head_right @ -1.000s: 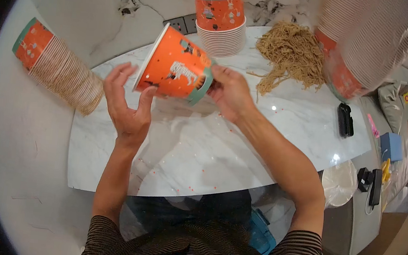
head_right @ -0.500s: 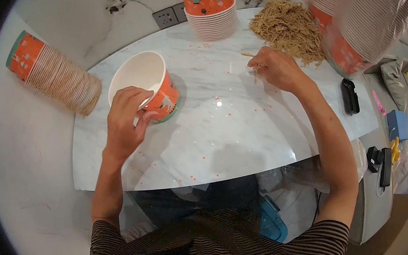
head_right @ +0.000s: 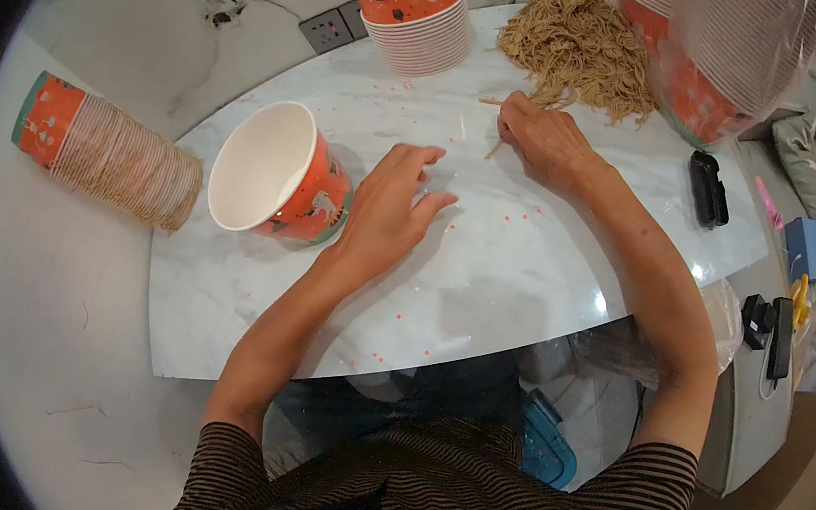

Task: Threading a thin elastic band through pre-punched holes in paper snack bowls for assembly.

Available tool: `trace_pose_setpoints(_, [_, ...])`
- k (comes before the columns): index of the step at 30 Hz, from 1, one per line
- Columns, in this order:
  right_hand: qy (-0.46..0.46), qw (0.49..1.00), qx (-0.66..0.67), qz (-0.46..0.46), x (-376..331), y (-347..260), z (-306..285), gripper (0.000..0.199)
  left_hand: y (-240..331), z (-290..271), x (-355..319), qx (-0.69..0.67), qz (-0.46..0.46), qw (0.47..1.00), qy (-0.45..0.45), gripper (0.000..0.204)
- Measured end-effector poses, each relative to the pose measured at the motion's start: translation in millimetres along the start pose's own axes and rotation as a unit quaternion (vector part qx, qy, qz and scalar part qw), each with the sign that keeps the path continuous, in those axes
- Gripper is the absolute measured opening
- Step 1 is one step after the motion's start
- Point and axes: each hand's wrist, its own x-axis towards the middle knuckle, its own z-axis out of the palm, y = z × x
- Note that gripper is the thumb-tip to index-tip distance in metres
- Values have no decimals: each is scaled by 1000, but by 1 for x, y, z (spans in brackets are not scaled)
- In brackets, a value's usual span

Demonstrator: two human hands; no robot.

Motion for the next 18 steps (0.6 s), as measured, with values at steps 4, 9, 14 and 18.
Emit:
trace_pose_setpoints(4, [32, 999, 28, 25, -4, 7, 6, 13, 0, 32, 37, 23, 15, 1000, 6, 45])
trace_pose_setpoints(9, [42, 997, 52, 32, -5, 10, 10, 13, 2, 57, 71, 110, -74, 989, -65, 37])
trace_pose_setpoints(14, [72, 993, 84, 31, -7, 8, 10, 12, -10, 70, 90, 97, -105, 988, -66, 28])
trace_pose_setpoints(18, [77, 989, 112, 61, -6, 11, 11, 13, -15, 73, 90, 114, -70, 990, -41, 23])
